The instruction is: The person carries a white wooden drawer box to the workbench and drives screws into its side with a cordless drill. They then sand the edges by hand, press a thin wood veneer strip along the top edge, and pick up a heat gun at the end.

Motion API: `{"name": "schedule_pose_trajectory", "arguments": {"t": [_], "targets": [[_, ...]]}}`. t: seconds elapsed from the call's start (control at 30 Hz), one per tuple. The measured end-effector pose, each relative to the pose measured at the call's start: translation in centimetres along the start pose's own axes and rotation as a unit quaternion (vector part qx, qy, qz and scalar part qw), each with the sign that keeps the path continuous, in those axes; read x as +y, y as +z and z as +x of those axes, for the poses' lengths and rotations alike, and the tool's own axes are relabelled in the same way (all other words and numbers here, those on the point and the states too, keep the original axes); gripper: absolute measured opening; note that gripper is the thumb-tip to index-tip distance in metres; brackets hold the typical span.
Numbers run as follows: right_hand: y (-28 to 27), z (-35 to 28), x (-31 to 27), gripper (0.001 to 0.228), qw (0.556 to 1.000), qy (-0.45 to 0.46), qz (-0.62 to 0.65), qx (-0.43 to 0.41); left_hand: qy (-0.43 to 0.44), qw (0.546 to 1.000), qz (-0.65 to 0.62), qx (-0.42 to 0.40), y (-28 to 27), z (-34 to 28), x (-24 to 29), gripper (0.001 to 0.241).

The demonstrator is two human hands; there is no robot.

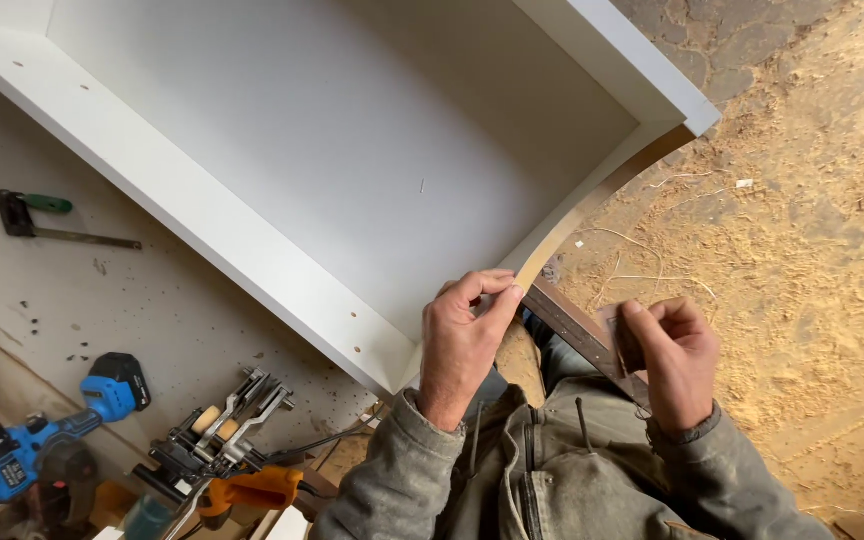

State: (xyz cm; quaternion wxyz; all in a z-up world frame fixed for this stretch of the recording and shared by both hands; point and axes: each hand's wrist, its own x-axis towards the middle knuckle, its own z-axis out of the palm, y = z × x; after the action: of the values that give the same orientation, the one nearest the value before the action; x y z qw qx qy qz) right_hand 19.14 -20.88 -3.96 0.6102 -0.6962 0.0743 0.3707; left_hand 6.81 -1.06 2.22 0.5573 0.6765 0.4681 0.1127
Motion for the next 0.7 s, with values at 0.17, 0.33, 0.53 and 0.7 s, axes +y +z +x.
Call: {"name": "schedule_pose_trajectory", "arguments": {"t": [0.17,0.33,0.53,0.7], "targets": [[-0.1,0.8,0.0,0.02,0.999,0.043,0.015,-0.029,-0.029,0.987,0.157,0.033,2.0,0.6,1.7,0.012],[-2.0,2.0,-0.1,0.021,0.999,0.032,0.011,-0.039,-0.072,0.968,0.239,0.014,1.9,-1.0,2.4,0.037],[-3.3,2.7,-0.5,0.019,0.999,0.018,0.021,-0.03,0.096,0.927,0.362,0.002,1.0,-4.3,3.6,0.089],[-3.9,3.8,1.4,0.015,0.996,0.048,0.02,-0.07,0.194,0.857,0.478,0.024,3.4,-2.2,2.1,0.082]]}}
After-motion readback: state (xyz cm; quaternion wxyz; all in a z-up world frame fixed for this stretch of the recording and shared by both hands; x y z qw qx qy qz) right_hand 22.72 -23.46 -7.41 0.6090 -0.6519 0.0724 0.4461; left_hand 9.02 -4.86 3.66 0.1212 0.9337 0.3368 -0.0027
